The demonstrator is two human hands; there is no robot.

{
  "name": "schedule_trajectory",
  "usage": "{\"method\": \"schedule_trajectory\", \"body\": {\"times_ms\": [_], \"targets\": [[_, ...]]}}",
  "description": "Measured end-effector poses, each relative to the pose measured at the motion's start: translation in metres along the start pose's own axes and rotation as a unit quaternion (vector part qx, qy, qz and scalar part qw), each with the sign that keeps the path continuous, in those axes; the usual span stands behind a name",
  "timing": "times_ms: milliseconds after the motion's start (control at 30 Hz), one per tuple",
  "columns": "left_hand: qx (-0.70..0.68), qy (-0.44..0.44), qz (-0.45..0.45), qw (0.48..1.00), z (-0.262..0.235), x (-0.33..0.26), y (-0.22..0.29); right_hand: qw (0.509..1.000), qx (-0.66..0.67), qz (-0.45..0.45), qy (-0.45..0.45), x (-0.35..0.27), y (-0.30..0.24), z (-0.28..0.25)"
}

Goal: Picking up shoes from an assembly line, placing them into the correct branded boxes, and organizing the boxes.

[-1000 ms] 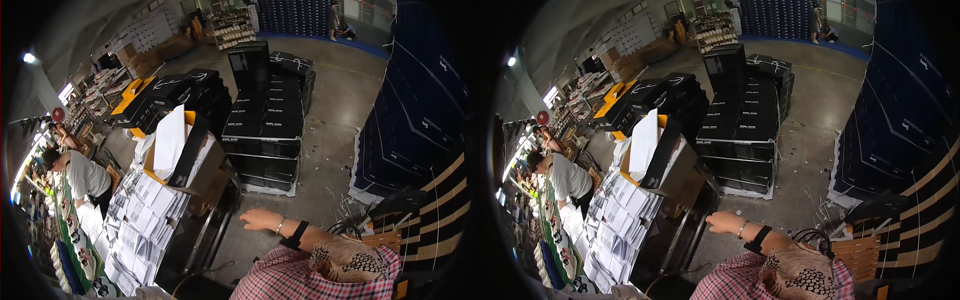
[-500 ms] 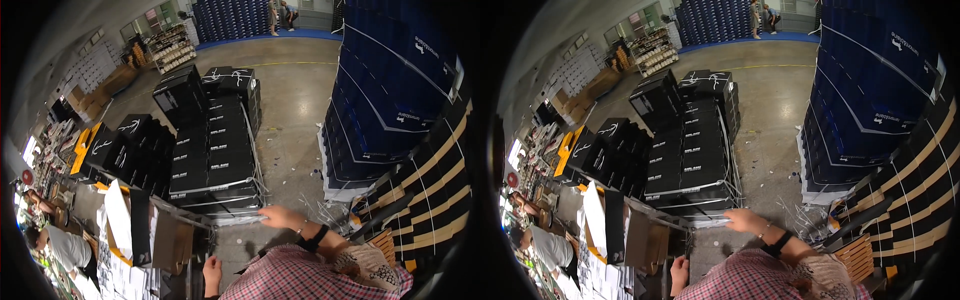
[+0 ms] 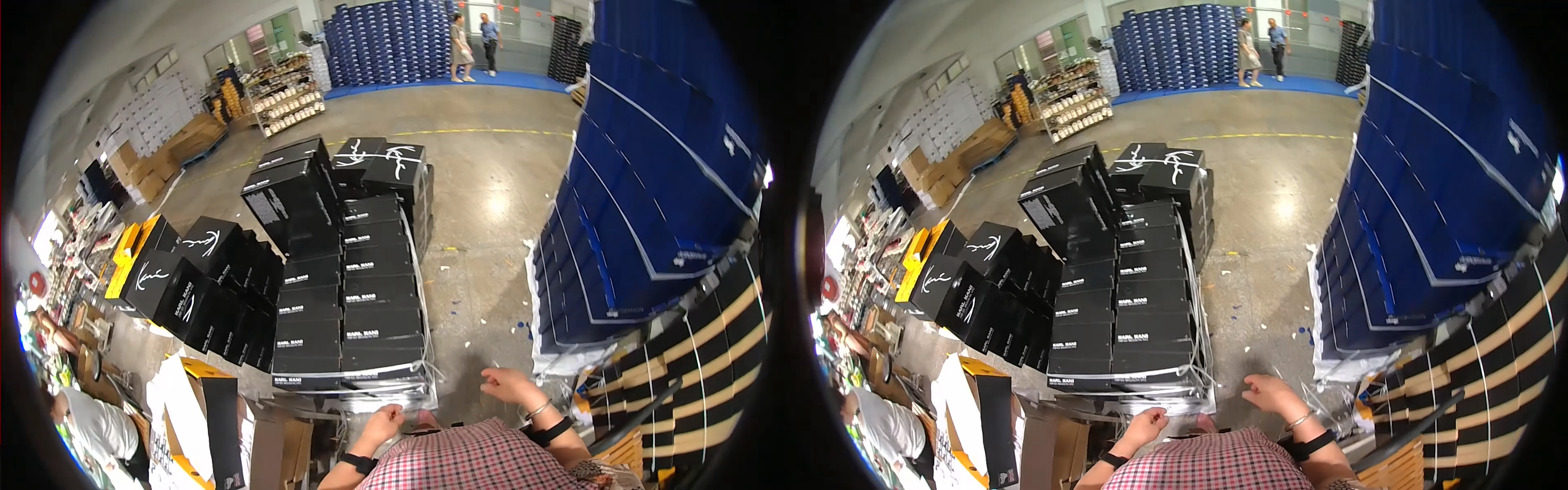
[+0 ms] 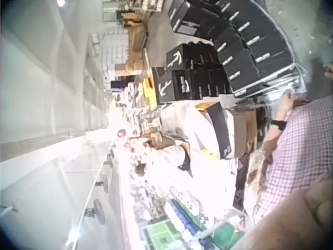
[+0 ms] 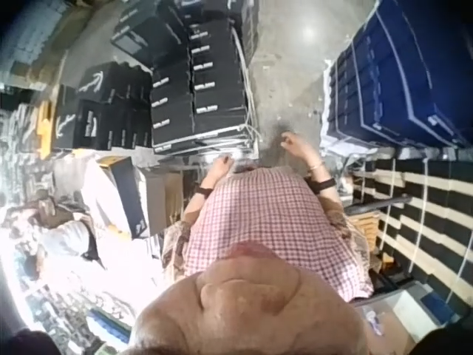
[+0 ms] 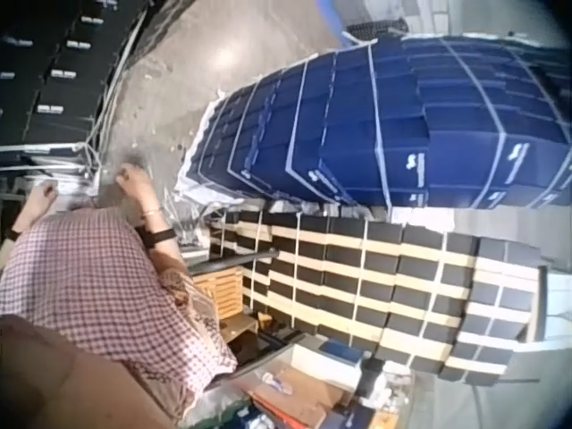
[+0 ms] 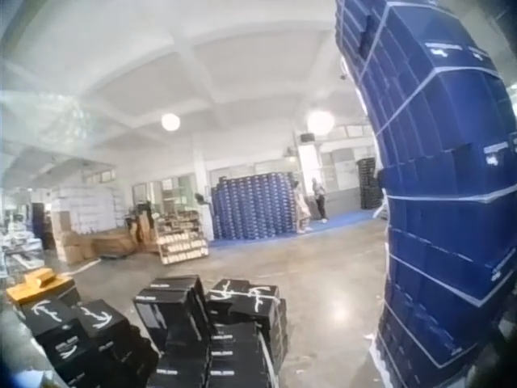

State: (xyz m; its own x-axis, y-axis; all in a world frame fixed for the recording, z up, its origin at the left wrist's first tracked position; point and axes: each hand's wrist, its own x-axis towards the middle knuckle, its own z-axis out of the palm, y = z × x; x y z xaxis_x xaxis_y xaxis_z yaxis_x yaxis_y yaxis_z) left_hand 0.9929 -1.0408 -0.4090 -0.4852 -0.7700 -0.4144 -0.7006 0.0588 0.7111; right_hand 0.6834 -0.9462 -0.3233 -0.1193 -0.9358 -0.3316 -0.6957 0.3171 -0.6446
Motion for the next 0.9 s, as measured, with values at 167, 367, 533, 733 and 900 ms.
{"method": "schedule_trajectory", "body": {"times_ms": [167,367,533,733,900], "targets": [[-0.073,0.097,-0.015,0.992,-0.043,0.057,0.015,0.994,0.021,-0.092,0.054,0.078,-0.022,-0.046],[-0.118,0.158,0.012,0.98,-0.09,0.111,0.057,0.978,0.021,-0.202,0.045,0.179,-0.077,-0.119],[-0.078,0.262,-0.012,0.962,-0.124,0.142,0.078,0.929,-0.014,-0.367,0.044,0.321,-0.166,-0.178],[-0.011,0.395,-0.012,0.919,-0.203,0.159,0.142,0.853,-0.096,-0.5,0.119,0.507,-0.284,-0.215],[0.113,0.482,0.048,0.867,-0.28,0.196,0.21,0.853,-0.083,-0.458,0.238,0.614,-0.346,-0.225]]}}
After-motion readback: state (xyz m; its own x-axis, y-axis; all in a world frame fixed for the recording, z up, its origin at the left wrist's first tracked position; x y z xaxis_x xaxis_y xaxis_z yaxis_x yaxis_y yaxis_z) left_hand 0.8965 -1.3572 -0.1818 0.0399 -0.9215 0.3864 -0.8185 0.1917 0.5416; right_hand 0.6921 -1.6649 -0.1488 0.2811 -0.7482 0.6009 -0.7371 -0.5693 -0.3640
